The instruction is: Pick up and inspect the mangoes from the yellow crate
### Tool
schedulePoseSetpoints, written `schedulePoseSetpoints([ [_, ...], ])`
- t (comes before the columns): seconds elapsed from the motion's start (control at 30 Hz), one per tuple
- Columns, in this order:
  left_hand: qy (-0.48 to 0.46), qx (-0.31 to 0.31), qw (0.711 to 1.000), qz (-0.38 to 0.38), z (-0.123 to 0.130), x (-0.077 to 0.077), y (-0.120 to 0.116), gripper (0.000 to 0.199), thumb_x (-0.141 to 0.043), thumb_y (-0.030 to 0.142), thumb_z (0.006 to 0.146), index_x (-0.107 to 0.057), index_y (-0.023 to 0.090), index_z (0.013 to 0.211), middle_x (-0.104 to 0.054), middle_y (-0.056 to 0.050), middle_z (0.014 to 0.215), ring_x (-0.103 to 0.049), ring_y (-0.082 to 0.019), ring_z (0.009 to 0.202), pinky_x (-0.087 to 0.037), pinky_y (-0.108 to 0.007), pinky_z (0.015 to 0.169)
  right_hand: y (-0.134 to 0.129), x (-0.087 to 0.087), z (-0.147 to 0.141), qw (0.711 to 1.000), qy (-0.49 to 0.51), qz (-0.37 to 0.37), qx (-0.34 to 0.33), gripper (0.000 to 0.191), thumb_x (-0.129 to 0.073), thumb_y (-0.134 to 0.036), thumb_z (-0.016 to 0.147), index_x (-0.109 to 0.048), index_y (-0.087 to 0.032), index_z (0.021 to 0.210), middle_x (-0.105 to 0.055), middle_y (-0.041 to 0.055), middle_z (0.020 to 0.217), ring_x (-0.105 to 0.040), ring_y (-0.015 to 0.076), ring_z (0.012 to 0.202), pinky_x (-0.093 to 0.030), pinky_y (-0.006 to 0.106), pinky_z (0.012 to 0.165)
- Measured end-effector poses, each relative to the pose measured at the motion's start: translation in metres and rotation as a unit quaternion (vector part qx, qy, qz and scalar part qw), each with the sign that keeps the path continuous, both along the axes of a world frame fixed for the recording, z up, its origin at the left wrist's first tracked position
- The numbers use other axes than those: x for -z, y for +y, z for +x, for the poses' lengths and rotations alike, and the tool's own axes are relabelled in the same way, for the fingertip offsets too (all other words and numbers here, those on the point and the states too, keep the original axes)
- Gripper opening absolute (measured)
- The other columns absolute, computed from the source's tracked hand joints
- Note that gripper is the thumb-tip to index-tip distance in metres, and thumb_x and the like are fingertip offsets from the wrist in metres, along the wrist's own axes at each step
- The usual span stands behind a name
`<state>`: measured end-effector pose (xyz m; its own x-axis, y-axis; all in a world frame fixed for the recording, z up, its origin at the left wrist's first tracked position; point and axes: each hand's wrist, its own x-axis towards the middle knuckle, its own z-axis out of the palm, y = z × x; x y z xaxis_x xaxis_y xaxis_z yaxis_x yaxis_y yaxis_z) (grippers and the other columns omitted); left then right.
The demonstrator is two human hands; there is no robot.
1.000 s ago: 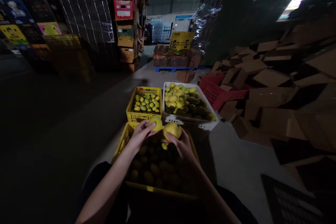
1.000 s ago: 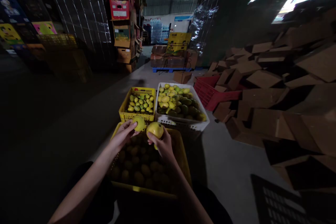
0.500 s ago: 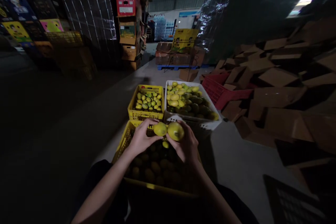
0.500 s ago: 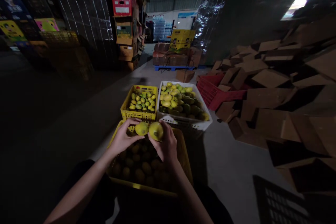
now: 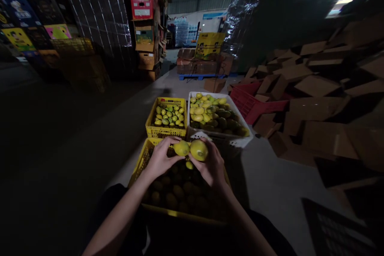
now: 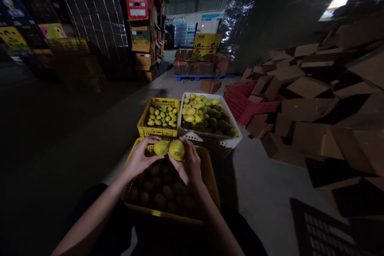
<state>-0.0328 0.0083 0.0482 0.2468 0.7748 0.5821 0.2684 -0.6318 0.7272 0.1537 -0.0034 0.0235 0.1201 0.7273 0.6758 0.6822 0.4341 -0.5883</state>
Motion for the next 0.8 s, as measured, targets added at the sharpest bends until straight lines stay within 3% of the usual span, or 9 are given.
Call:
schedulePoseSetpoints([
  [0.4, 0.072, -0.017, 0.996, 0.054, -0.004, 0.001, 0.001, 0.029, -0.071, 0.029, 0.078, -0.055, 0.021, 0.101, -0.065, -0.009, 0.113, -0.060, -0.023, 0.108, -0.046, -0.037, 0.092, 0.003, 0.002, -0.002, 0.999, -0.025, 0.045, -0.015, 0.044, -0.066, -0.026, 0.075, -0.050, -0.024, 0.116, -0.064, 0.0099, 0.114, -0.063, 0.0240, 0.102, -0.052, 0.038, 0.088],
  [0.5, 0.078, -0.024, 0.996, 0.029, -0.005, 0.000, 0.000, 0.034, -0.072, 0.034, 0.075, -0.057, 0.021, 0.102, -0.065, -0.008, 0.109, -0.060, -0.022, 0.103, -0.047, -0.035, 0.090, 0.003, -0.004, -0.003, 0.999, 0.024, 0.003, -0.033, 0.042, -0.069, -0.025, 0.071, -0.054, -0.023, 0.110, -0.065, 0.0087, 0.109, -0.063, 0.0239, 0.098, -0.052, 0.039, 0.087],
  [0.57, 0.046, -0.021, 0.999, -0.017, -0.004, -0.003, -0.001, 0.039, -0.075, 0.039, 0.071, -0.057, 0.020, 0.100, -0.066, -0.006, 0.101, -0.061, -0.021, 0.094, -0.048, -0.033, 0.083, 0.002, -0.010, -0.004, 0.989, 0.109, -0.060, -0.082, 0.041, -0.074, -0.028, 0.065, -0.056, -0.023, 0.102, -0.067, 0.0054, 0.098, -0.064, 0.0219, 0.087, -0.054, 0.036, 0.080],
  [0.63, -0.025, -0.004, 0.995, -0.092, -0.002, -0.006, -0.001, 0.040, -0.075, 0.043, 0.070, -0.059, 0.019, 0.097, -0.066, -0.004, 0.094, -0.061, -0.018, 0.084, -0.049, -0.028, 0.076, 0.000, -0.016, -0.006, 0.942, 0.237, -0.166, -0.171, 0.042, -0.075, -0.035, 0.063, -0.056, -0.022, 0.098, -0.067, 0.0016, 0.084, -0.063, 0.0177, 0.067, -0.054, 0.031, 0.061],
  [0.7, -0.115, 0.025, 0.971, -0.208, 0.002, -0.008, 0.001, 0.038, -0.069, 0.050, 0.073, -0.060, 0.018, 0.093, -0.066, -0.004, 0.084, -0.061, -0.016, 0.073, -0.049, -0.025, 0.066, -0.003, -0.021, -0.009, 0.849, 0.359, -0.289, -0.258, 0.045, -0.070, -0.049, 0.066, -0.055, -0.022, 0.098, -0.065, 0.0000, 0.074, -0.057, 0.0136, 0.046, -0.045, 0.025, 0.039],
  [0.8, -0.214, 0.036, 0.878, -0.426, 0.008, -0.006, 0.005, 0.044, -0.055, 0.057, 0.082, -0.063, 0.014, 0.083, -0.063, -0.004, 0.063, -0.056, -0.013, 0.053, -0.045, -0.023, 0.052, -0.006, -0.021, -0.015, 0.711, 0.463, -0.436, -0.301, 0.052, -0.053, -0.067, 0.072, -0.056, -0.019, 0.092, -0.063, 0.0009, 0.063, -0.044, 0.0101, 0.029, -0.025, 0.020, 0.024],
])
